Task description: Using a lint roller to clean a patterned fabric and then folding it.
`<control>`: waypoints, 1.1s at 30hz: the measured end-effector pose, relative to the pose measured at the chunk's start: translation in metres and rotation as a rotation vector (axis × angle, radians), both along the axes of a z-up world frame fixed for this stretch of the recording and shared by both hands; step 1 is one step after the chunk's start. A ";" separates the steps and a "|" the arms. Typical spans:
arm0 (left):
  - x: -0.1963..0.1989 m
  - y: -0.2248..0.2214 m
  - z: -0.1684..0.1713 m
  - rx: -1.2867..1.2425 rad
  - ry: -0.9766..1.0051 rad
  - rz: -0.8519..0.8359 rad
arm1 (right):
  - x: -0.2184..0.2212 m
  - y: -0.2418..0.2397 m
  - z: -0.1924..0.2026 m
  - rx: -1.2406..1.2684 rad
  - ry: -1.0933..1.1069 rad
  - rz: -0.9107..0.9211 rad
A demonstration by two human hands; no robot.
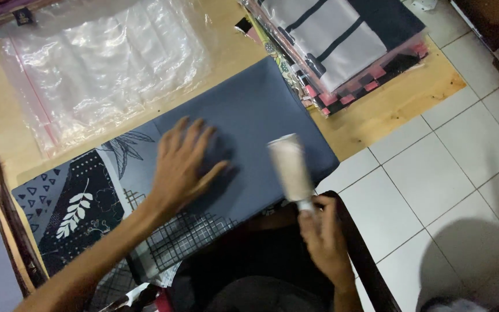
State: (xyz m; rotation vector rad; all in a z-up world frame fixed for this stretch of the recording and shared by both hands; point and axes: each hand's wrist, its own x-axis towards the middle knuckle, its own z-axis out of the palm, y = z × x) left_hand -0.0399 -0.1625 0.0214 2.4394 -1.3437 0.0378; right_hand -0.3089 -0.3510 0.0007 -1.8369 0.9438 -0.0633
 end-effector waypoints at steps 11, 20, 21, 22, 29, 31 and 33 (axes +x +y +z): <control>-0.018 0.066 -0.015 0.062 -0.015 0.184 | 0.041 -0.063 0.020 -0.188 0.052 0.082; -0.021 0.068 -0.016 0.047 -0.035 0.190 | 0.026 -0.065 0.039 -0.163 -0.211 -0.064; -0.020 0.068 -0.016 0.057 -0.034 0.192 | 0.024 -0.062 0.041 -0.176 -0.226 -0.049; -0.021 0.068 -0.016 0.057 -0.034 0.194 | 0.028 -0.066 0.038 -0.176 -0.227 -0.047; -0.019 0.069 -0.019 0.055 -0.034 0.194 | 0.052 -0.078 0.044 -0.149 0.045 0.009; -0.020 0.069 -0.018 0.066 -0.034 0.192 | 0.051 -0.081 0.041 -0.159 0.036 0.024; -0.021 0.068 -0.015 0.056 -0.015 0.191 | 0.047 -0.088 0.032 -0.248 0.052 0.057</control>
